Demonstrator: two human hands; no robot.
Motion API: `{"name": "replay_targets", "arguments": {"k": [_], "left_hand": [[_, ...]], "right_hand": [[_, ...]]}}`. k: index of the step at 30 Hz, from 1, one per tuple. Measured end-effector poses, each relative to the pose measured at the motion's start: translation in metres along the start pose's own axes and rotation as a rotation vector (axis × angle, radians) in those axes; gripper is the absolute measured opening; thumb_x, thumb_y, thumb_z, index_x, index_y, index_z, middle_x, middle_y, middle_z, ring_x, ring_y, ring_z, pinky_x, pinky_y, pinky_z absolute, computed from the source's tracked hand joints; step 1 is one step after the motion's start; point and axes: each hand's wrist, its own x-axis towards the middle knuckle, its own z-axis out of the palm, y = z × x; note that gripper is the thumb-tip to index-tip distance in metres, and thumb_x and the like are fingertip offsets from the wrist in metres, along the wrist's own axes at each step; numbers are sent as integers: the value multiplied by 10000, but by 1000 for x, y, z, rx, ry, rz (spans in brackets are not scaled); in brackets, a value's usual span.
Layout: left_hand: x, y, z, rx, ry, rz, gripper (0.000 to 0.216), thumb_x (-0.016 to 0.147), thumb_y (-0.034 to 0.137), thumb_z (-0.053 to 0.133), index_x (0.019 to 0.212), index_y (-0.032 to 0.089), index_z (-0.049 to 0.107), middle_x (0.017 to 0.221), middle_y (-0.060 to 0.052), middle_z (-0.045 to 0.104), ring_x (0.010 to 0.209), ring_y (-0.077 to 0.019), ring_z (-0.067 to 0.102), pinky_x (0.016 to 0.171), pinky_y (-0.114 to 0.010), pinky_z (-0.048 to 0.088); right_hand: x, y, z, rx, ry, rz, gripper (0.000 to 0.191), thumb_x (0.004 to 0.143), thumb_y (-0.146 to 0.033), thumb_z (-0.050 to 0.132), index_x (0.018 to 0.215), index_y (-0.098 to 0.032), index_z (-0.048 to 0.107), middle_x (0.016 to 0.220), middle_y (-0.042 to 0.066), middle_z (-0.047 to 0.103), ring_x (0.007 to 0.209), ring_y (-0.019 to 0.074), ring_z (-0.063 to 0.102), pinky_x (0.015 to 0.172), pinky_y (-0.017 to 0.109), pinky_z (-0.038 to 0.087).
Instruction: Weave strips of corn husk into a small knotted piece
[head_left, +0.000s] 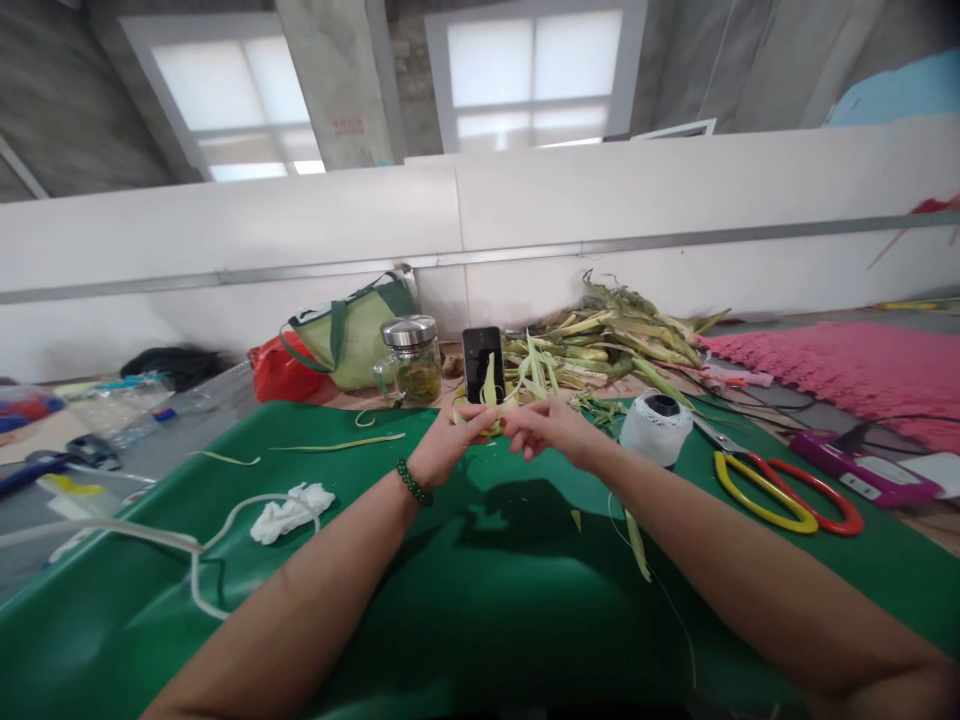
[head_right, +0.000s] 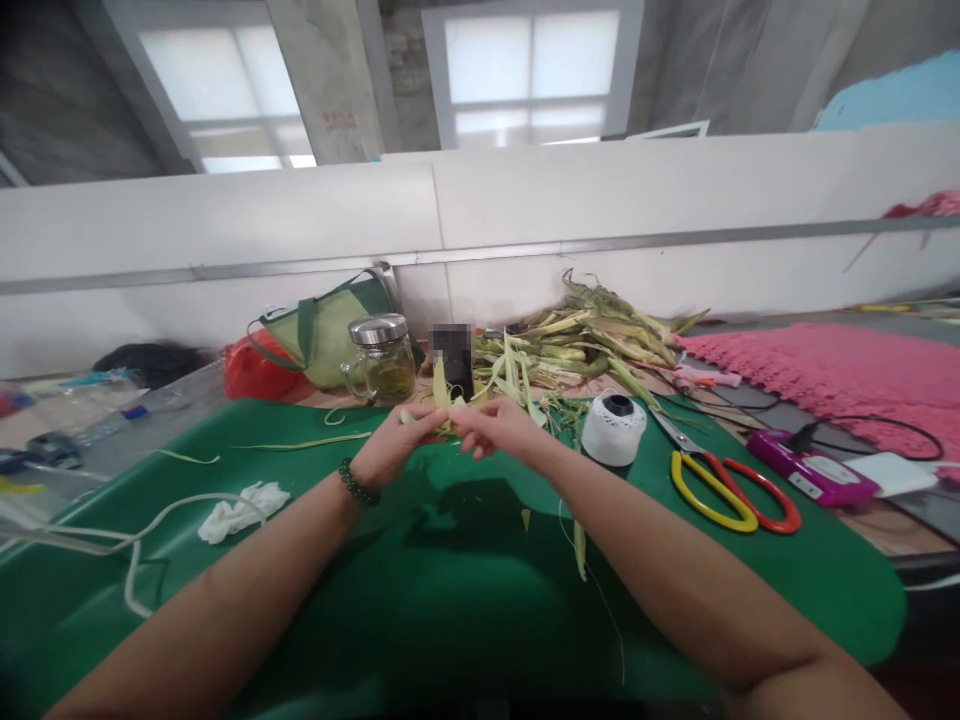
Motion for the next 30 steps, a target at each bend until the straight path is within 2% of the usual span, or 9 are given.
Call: {"name": "replay_targets", "arguments": {"k": [3, 5, 8, 13, 16, 19, 23, 26, 30], "left_hand": [[0, -4, 9, -50, -14, 54, 452, 640, 569, 680, 607, 122, 626, 571, -5, 587, 595, -113, 530, 639, -244, 458], [1, -6, 12, -93, 12, 49, 457, 627, 576, 687, 600, 127, 606, 546, 8, 568, 562, -107, 525, 639, -252, 465], [2, -8, 11, -146, 71, -9, 467, 587, 565, 726, 708, 121, 644, 638, -27, 640, 628, -137, 598, 689, -271, 478], [1, -6, 8, -132, 47, -107, 506, 605, 576, 719, 815, 121, 643, 831, -86, 687, 779, -185, 653, 647, -252, 481], [1, -4, 6, -114, -22, -205, 537, 566, 569, 748, 839, 121, 636, 888, -94, 684, 765, -179, 656, 594, -235, 481], [0, -3, 5, -25, -111, -268, 543, 522, 524, 790, 853, 121, 639, 835, -81, 687, 713, -171, 658, 547, -210, 456], [-5, 1, 6, 97, -144, -217, 440, 630, 527, 716, 789, 127, 623, 737, -45, 661, 626, -133, 633, 536, -206, 455], [-8, 5, 8, 155, -150, -146, 381, 699, 509, 660, 703, 140, 567, 592, 14, 564, 519, -92, 556, 492, -201, 447], [-11, 12, 4, 191, -203, -134, 344, 702, 484, 658, 759, 160, 557, 535, 61, 473, 489, -85, 498, 472, -209, 462]], "right_hand": [[0, 5, 14, -154, 45, -130, 303, 679, -423, 675, 622, -128, 634, 588, 21, 632, 470, 90, 553, 482, 211, 456], [0, 7, 16, -189, 41, -178, 257, 712, -359, 630, 586, -136, 606, 579, 13, 621, 471, 93, 554, 480, 210, 456], [0, 6, 11, -186, 11, -182, 234, 757, -282, 525, 574, -145, 575, 546, 4, 600, 444, 89, 542, 470, 207, 455], [-4, -1, -1, -350, 22, -238, 254, 776, -233, 448, 544, -159, 522, 500, -9, 561, 422, 82, 510, 453, 194, 423], [-7, -4, -4, -473, -33, -270, 264, 799, -256, 446, 562, -164, 517, 512, -10, 559, 431, 87, 512, 445, 192, 399], [-10, -7, -5, -560, -87, -287, 328, 838, -305, 440, 550, -163, 512, 516, 1, 564, 447, 90, 513, 455, 192, 376], [-11, -8, -5, -641, -92, -280, 308, 838, -254, 432, 557, -159, 517, 483, -3, 543, 442, 87, 485, 465, 192, 340], [-9, -7, -8, -637, -109, -273, 306, 829, -253, 421, 549, -162, 503, 451, -19, 507, 409, 82, 448, 457, 195, 332], [-11, -9, -13, -622, -141, -289, 287, 803, -272, 441, 546, -166, 508, 433, -33, 477, 399, 79, 426, 445, 193, 324]]}}
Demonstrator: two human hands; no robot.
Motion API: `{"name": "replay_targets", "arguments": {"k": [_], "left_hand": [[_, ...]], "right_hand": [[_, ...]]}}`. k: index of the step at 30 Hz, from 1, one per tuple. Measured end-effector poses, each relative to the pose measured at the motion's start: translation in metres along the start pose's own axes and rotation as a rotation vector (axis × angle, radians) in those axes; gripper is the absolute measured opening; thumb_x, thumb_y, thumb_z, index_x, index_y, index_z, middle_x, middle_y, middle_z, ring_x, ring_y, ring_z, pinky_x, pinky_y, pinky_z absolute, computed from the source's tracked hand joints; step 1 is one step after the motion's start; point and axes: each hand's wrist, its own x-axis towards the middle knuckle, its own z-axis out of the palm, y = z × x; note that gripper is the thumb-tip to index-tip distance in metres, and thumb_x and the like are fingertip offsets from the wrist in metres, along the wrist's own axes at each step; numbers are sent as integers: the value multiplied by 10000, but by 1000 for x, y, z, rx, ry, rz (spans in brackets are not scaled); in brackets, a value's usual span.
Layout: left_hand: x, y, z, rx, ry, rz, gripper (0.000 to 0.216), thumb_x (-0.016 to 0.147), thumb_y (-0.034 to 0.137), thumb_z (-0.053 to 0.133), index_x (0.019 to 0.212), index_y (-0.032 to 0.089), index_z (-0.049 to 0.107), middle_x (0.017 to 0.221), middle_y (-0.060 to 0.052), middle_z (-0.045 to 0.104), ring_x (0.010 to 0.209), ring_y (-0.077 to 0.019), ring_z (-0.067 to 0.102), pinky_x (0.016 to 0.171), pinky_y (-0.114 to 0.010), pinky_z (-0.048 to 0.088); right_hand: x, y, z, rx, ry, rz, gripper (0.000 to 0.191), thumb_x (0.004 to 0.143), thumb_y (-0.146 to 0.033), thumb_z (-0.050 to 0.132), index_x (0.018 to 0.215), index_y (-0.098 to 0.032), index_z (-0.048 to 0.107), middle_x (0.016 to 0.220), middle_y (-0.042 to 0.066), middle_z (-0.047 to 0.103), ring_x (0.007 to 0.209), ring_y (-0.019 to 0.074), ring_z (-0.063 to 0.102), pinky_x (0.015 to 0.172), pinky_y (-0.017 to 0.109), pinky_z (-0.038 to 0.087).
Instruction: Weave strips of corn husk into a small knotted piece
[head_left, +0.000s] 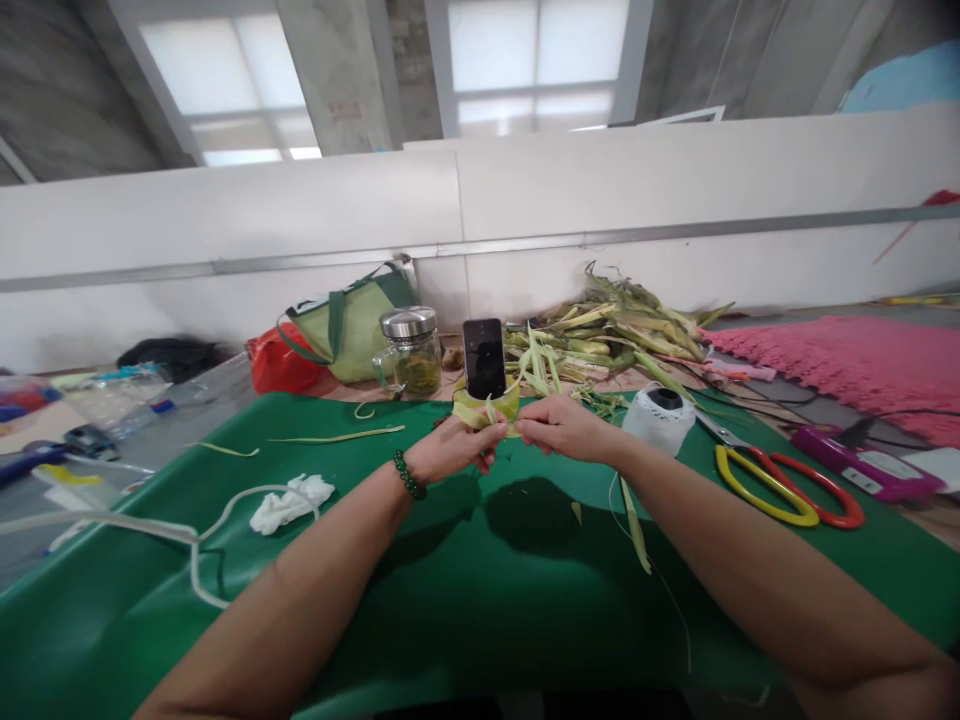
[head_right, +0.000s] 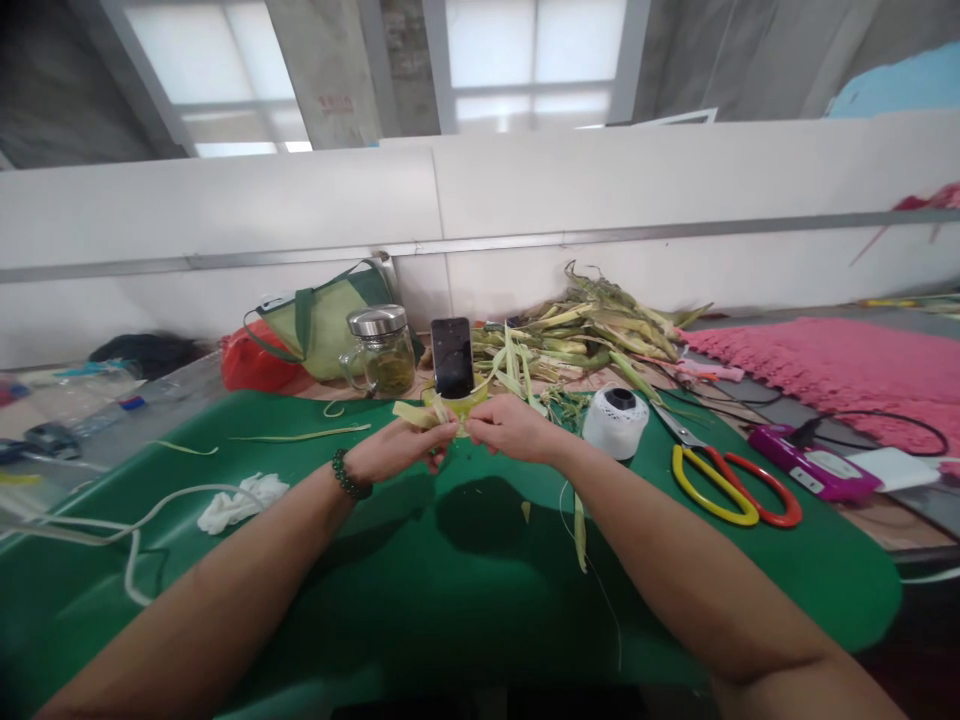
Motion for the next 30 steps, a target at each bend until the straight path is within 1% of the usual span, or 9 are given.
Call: {"name": "replay_targets", "arguments": {"k": [4, 6, 10, 12, 15, 18, 21, 24, 30], "left_hand": [[-1, 0, -8, 18, -38, -11, 331, 709, 478, 657, 789, 167, 572, 526, 52, 502, 483, -100, 520, 491, -225, 460], [1, -3, -10, -40, -45, -32, 334, 708, 475, 665, 780, 165, 566, 550, 40, 533, 493, -107, 545, 510, -233, 462], [7, -8, -6, -231, -28, -180, 380, 764, 516, 600, 838, 144, 566, 638, -5, 590, 547, -125, 601, 550, -251, 481], [8, -8, -1, -242, -15, -213, 392, 794, 522, 560, 835, 133, 573, 640, -18, 593, 558, -129, 606, 549, -251, 477], [5, -7, 4, -175, 19, -171, 376, 754, 496, 627, 729, 127, 560, 625, -12, 578, 558, -124, 590, 548, -249, 480], [1, -3, 3, -98, -8, -119, 379, 716, 494, 662, 707, 133, 546, 635, 4, 566, 562, -119, 583, 552, -250, 489], [-1, 1, 0, 28, -76, -84, 392, 733, 513, 626, 681, 137, 529, 616, 22, 529, 546, -105, 574, 543, -231, 476], [-2, 3, -4, 127, -108, -37, 398, 770, 520, 569, 663, 140, 522, 603, 29, 500, 541, -98, 561, 545, -223, 466], [-2, 1, -9, 144, -109, 6, 394, 797, 518, 523, 672, 144, 531, 618, 26, 497, 567, -106, 560, 581, -234, 483]], "right_hand": [[-3, -2, -8, 26, -15, -16, 281, 790, -289, 457, 550, -161, 528, 425, -34, 465, 406, 77, 424, 447, 191, 327], [-3, -2, -9, 34, -11, -18, 279, 787, -295, 458, 555, -159, 532, 428, -34, 468, 407, 75, 428, 447, 189, 333], [0, 1, -4, 50, 4, 11, 265, 785, -269, 431, 562, -156, 520, 453, -26, 498, 414, 78, 460, 444, 185, 352], [1, 3, 0, 46, 8, 7, 269, 790, -258, 421, 557, -156, 508, 466, -20, 511, 420, 78, 468, 445, 184, 357], [1, 5, 3, 58, -17, -40, 310, 816, -311, 437, 553, -156, 489, 498, -13, 516, 449, 80, 484, 447, 184, 358], [0, 7, 2, 68, -73, -112, 335, 823, -353, 458, 551, -158, 471, 498, -20, 477, 452, 79, 466, 439, 186, 342], [-2, 7, -3, 58, -122, -147, 330, 813, -345, 474, 542, -158, 458, 465, -38, 416, 427, 70, 424, 428, 187, 316], [-4, 4, -7, 48, -124, -159, 334, 816, -343, 475, 540, -157, 454, 452, -45, 396, 419, 65, 399, 424, 187, 293], [-6, 1, -13, 41, -108, -149, 352, 826, -371, 477, 548, -154, 472, 445, -36, 432, 420, 63, 394, 427, 184, 298]]}}
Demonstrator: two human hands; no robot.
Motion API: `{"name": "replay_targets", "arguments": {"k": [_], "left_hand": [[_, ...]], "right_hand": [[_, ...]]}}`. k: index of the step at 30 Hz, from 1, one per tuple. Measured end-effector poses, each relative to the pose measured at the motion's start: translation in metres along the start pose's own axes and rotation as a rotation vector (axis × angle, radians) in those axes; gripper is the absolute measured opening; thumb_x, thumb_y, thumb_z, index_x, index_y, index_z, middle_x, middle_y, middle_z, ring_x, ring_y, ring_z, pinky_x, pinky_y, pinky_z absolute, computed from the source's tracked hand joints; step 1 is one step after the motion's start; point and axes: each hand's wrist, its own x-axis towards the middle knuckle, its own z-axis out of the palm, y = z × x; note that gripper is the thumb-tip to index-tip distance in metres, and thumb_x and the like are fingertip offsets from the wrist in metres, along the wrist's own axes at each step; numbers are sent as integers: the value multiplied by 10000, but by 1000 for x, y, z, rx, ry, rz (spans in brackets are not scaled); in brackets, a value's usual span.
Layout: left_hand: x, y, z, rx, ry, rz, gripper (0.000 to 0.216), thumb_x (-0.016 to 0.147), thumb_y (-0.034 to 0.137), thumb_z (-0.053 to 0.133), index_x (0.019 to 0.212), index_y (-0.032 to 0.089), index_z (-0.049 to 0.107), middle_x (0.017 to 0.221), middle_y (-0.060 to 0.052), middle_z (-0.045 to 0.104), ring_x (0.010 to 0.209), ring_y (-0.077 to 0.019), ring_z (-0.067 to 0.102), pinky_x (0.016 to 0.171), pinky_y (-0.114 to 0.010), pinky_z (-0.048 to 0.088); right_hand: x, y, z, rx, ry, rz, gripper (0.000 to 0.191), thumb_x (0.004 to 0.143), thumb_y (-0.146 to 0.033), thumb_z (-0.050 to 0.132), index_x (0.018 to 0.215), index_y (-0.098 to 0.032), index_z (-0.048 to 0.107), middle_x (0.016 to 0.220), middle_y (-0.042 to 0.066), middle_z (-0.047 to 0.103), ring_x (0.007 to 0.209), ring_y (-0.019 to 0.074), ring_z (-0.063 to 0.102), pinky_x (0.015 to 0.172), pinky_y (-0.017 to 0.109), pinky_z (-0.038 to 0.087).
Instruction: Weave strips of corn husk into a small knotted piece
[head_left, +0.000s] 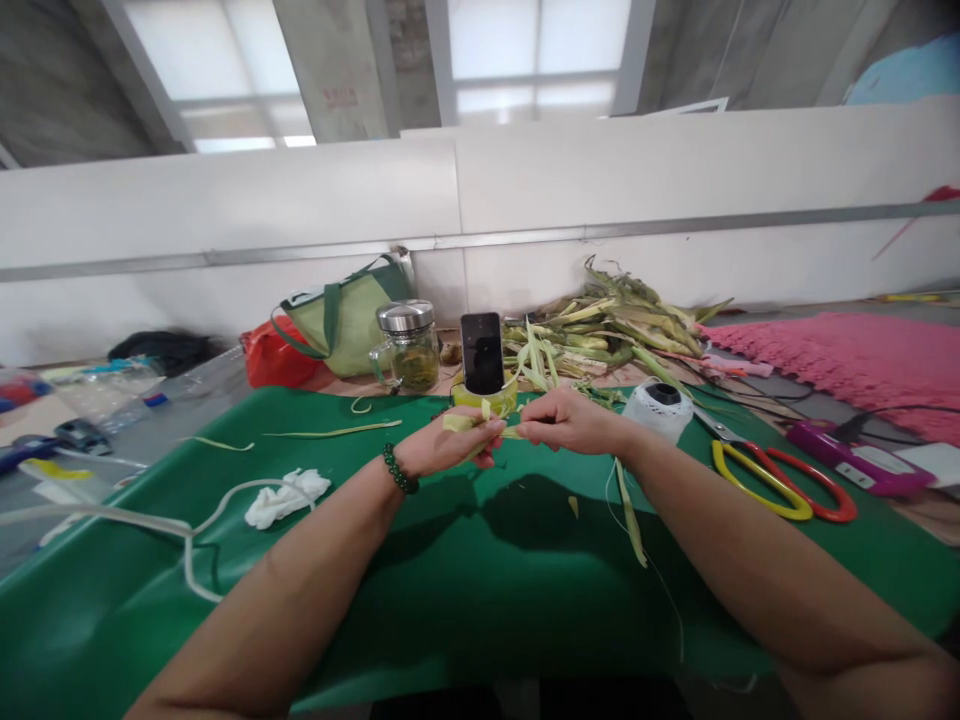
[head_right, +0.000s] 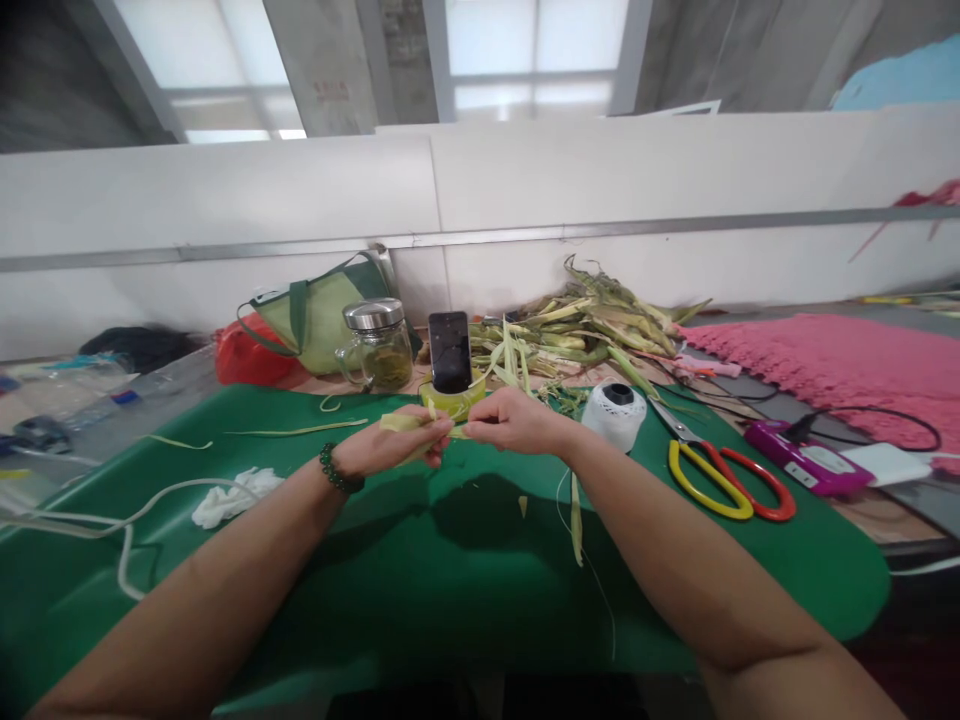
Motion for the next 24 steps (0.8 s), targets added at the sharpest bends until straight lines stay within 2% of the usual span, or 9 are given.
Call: {"name": "replay_targets", "arguments": {"k": [3, 6, 9, 12, 18, 24], "left_hand": [[1, -1, 1, 8, 25, -28, 389, 812, 512, 500, 693, 145, 549, 621, 18, 512, 565, -109, 572, 551, -220, 468], [3, -1, 5, 35, 41, -39, 382, 808, 510, 504, 690, 149, 542, 612, 16, 511, 542, -109, 567, 525, -217, 455], [3, 0, 9, 90, 34, 11, 393, 805, 525, 493, 668, 158, 514, 619, 13, 512, 536, -107, 542, 526, -224, 453], [3, 1, 9, 163, 24, 43, 407, 807, 544, 471, 656, 167, 500, 618, 5, 522, 547, -118, 536, 527, -232, 444], [1, -2, 2, 189, -97, 130, 377, 821, 508, 469, 649, 173, 486, 608, 12, 500, 566, -118, 546, 554, -221, 446], [1, -3, -2, 175, -151, 144, 394, 833, 514, 454, 653, 166, 489, 626, 20, 490, 574, -108, 538, 569, -217, 447]], "right_hand": [[0, 1, -2, 34, -4, 70, 379, 826, -415, 480, 549, -155, 477, 449, -27, 456, 419, 69, 411, 420, 185, 315], [2, 4, 2, 65, -40, 149, 405, 821, -481, 494, 598, -144, 523, 516, -3, 529, 463, 87, 498, 442, 189, 375], [5, 8, 10, 86, -98, 121, 401, 787, -517, 546, 660, -138, 564, 571, 3, 567, 496, 94, 537, 457, 189, 397], [7, 9, 16, 100, -113, 79, 439, 815, -522, 495, 599, -141, 529, 484, -17, 502, 426, 74, 465, 425, 185, 355], [4, 4, 8, 73, -173, 22, 466, 840, -517, 459, 563, -145, 503, 427, -31, 450, 411, 67, 416, 427, 184, 328], [2, 3, 4, 26, -187, 20, 476, 844, -529, 445, 564, -148, 501, 427, -31, 448, 419, 70, 411, 437, 186, 318]]}}
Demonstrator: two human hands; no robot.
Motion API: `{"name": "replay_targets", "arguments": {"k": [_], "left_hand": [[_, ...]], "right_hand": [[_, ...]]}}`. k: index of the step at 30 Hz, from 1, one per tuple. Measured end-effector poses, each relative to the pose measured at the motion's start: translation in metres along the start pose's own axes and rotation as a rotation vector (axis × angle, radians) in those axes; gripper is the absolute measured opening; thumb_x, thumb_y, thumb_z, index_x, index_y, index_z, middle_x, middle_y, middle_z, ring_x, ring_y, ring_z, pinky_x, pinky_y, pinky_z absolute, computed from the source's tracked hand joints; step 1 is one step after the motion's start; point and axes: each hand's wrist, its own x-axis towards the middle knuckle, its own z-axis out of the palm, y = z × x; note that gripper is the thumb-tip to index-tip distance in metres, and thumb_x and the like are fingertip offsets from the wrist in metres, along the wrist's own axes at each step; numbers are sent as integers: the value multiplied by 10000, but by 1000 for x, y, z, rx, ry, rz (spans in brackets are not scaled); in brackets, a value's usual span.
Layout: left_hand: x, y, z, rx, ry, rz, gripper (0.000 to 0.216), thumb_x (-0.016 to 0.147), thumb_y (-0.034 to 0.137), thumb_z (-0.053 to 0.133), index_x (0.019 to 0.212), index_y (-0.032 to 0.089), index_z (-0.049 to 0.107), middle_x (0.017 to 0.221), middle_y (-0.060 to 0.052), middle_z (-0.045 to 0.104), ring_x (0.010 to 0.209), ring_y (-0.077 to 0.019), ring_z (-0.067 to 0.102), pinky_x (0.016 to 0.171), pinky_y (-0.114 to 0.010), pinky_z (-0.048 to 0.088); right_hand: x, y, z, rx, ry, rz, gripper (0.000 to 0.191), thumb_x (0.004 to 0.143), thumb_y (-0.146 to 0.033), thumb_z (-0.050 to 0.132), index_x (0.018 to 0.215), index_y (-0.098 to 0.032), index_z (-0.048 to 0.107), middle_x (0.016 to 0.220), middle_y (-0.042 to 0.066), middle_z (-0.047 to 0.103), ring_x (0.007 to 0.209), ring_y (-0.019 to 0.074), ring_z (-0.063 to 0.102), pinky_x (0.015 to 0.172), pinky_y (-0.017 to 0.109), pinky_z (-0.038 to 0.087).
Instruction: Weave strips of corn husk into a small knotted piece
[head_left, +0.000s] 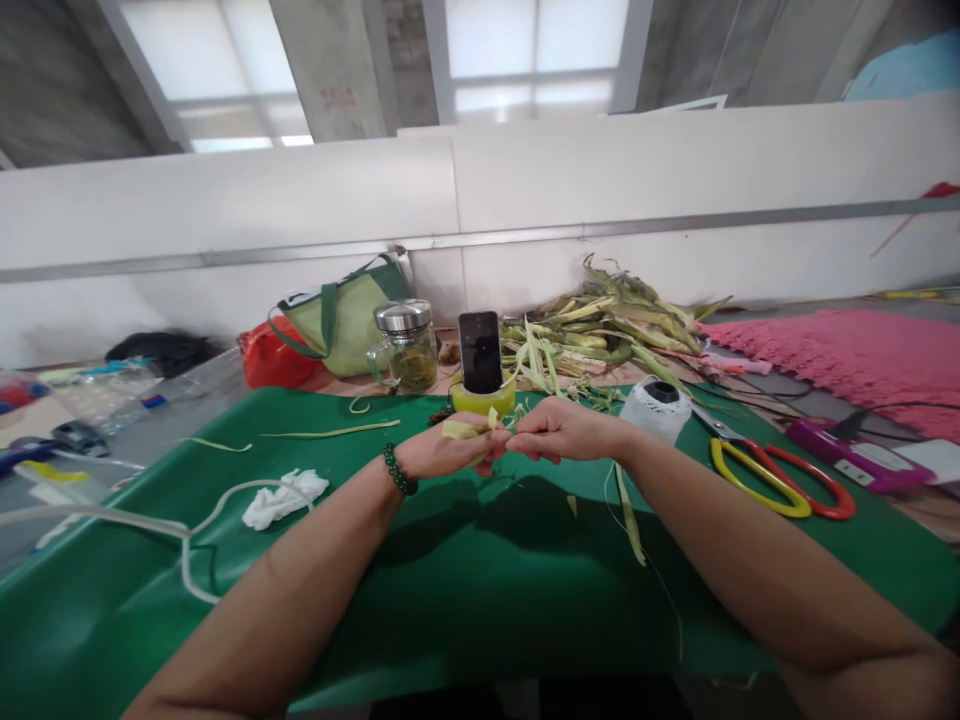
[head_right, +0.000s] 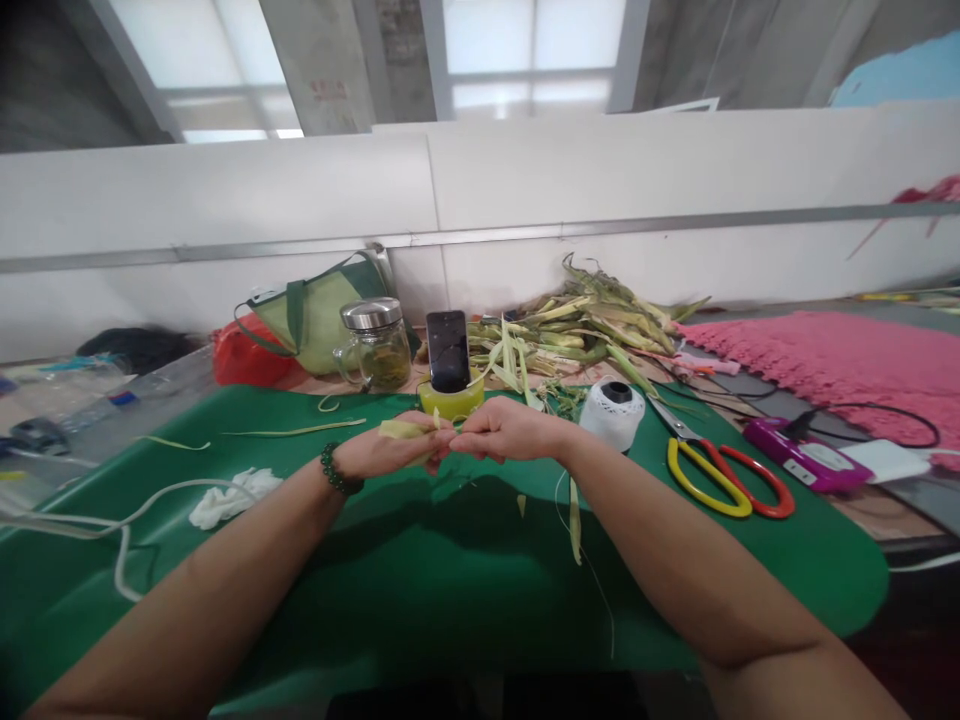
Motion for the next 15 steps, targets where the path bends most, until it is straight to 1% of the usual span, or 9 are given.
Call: {"name": "replay_targets", "arguments": {"k": [8, 15], "left_hand": [[-3, 3, -3, 15, -11, -3, 412, 850, 517, 439, 648, 163, 499, 631, 18, 499, 584, -101, 542, 569, -200, 432], [-4, 5, -4, -21, 6, -29, 405, 824, 520, 483, 641, 161, 522, 634, 16, 509, 594, -111, 557, 592, -217, 450]], "right_hand": [[-1, -2, 0, -19, 11, -20, 457, 845, -503, 442, 562, -150, 503, 423, -29, 448, 414, 71, 412, 438, 186, 322], [-2, -4, -1, -11, 10, -20, 439, 851, -479, 448, 567, -149, 501, 427, -32, 445, 410, 70, 416, 439, 186, 333]]}}
